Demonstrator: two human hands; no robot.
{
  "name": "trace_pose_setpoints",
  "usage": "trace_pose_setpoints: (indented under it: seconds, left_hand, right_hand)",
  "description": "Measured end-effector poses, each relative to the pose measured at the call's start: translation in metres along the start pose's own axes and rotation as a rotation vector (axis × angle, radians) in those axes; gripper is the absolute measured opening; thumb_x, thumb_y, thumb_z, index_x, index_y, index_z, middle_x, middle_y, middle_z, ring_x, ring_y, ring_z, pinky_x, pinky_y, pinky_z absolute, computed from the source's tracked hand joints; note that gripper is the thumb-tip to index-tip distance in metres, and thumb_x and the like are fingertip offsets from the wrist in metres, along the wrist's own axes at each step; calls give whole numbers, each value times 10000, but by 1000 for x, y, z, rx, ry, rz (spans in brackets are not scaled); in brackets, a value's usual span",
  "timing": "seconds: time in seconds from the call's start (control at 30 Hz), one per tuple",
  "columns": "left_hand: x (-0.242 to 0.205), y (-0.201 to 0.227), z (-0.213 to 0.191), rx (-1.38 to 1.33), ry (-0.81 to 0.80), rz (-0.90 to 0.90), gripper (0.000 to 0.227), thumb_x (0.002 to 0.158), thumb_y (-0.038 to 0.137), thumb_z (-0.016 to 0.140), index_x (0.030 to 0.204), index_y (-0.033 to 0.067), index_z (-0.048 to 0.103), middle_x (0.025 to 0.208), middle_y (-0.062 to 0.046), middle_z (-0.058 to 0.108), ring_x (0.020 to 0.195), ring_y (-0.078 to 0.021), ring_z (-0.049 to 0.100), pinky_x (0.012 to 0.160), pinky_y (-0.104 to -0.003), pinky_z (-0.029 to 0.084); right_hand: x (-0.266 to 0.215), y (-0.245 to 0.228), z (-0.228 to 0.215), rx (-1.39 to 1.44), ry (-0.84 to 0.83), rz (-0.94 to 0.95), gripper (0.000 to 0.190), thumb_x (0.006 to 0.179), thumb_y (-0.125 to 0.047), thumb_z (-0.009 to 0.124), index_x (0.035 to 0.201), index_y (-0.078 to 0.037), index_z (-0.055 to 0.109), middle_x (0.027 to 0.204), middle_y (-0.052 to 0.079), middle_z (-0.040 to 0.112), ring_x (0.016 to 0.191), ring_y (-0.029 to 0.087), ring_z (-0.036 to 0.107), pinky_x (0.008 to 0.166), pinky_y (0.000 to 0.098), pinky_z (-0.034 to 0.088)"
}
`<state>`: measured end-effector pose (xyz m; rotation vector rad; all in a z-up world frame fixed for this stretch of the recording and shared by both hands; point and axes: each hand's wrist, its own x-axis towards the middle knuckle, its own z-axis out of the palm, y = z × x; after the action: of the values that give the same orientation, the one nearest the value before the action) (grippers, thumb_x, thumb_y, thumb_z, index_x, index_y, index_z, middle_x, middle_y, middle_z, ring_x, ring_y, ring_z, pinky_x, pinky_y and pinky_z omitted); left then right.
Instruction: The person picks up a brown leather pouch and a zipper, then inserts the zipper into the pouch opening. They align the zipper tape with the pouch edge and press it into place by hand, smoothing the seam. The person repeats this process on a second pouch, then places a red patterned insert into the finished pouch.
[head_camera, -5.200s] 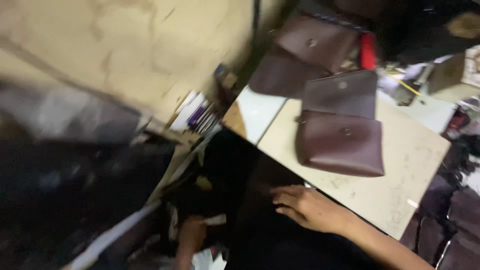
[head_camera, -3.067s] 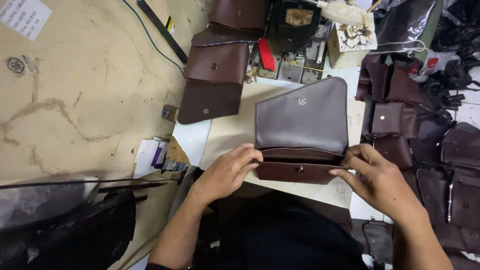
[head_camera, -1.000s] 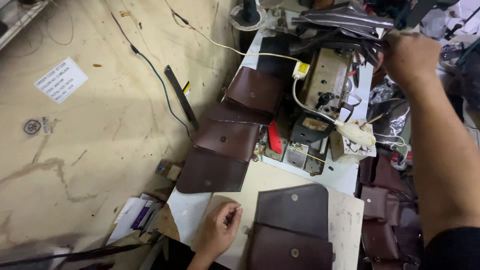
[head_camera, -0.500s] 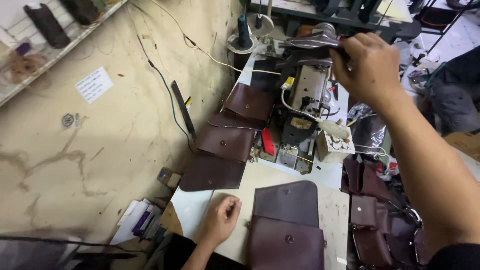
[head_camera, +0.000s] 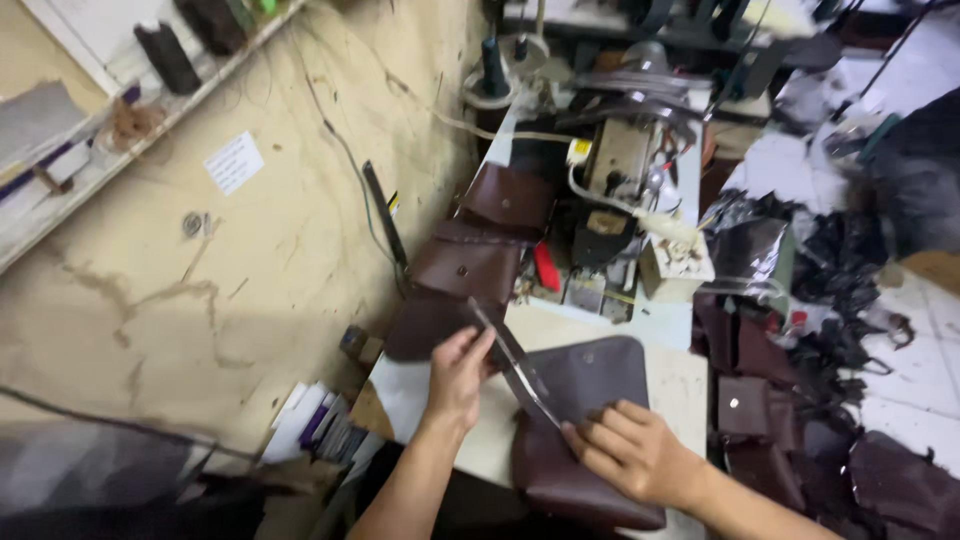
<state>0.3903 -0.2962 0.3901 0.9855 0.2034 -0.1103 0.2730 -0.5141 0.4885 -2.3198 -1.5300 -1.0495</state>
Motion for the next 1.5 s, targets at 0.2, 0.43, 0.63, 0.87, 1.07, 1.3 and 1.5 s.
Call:
trace_pose_setpoints:
  seconds: [0.2, 0.43, 0.63, 0.87, 1.07, 1.3, 1.5]
  left_hand:
    - [-28, 4, 6, 295, -198, 246, 130, 941, 74, 743, 1051, 71, 675, 977, -33, 752, 894, -67, 671, 816, -206, 548]
    - [-87, 43, 53, 488, -377, 279, 106, 969, 70, 702, 1070, 42, 710, 883, -108, 795, 795, -85, 690, 710, -262, 613]
    - [-106, 56, 78, 640, -460, 317, 85, 949, 71, 720, 1034, 67, 718, 759, -92, 770, 655, -92, 694, 590, -235, 588]
    - [-105, 93, 107, 748, -452, 617, 236, 933, 78, 720, 1149, -15, 696, 862, -189, 764, 788, -294, 769, 667, -396, 613]
    - [-97, 102, 126, 925, -502, 822, 61, 931, 104, 720, 968, 73, 758, 785, -93, 724, 753, -311, 754, 614, -356, 598]
    - [-94, 101, 140, 1046, -608, 875, 46, 917, 125, 703, 925, 90, 731, 728, -84, 686, 698, -332, 718, 585, -406, 565]
    - [-91, 94, 154, 1055, -682, 978, 51, 942, 117, 675, 904, 84, 676, 735, -90, 658, 720, -352, 708, 604, -424, 561]
  right_hand:
    - [-47, -33, 27, 369, -132, 412, 553, 896, -568, 756, 1138, -76, 688, 971, 84, 677, 783, 284, 643, 701, 409, 505]
    - [-2, 9, 3, 482, 308, 1003, 264, 820, -45, 787, 1077, -4, 740, 858, 131, 771, 732, 324, 739, 702, 431, 578]
    - [28, 37, -17, 763, 403, 1049, 317, 842, 18, 745, 1154, 63, 710, 876, 165, 767, 734, 231, 707, 701, 393, 596]
    - [29, 40, -21, 841, 389, 1066, 58, 899, 1, 718, 898, -2, 775, 599, 64, 635, 622, 114, 544, 625, 294, 514]
    - [29, 40, -36, 796, 412, 1080, 48, 898, -9, 732, 878, -2, 775, 556, 59, 594, 605, 104, 510, 603, 283, 495]
    - [28, 41, -52, 684, 410, 1013, 88, 904, 5, 722, 831, -18, 766, 559, 95, 622, 524, 137, 531, 570, 300, 502]
    - [14, 46, -62, 626, 389, 998, 120, 921, 8, 719, 809, -16, 755, 581, 86, 625, 529, 149, 512, 572, 310, 484]
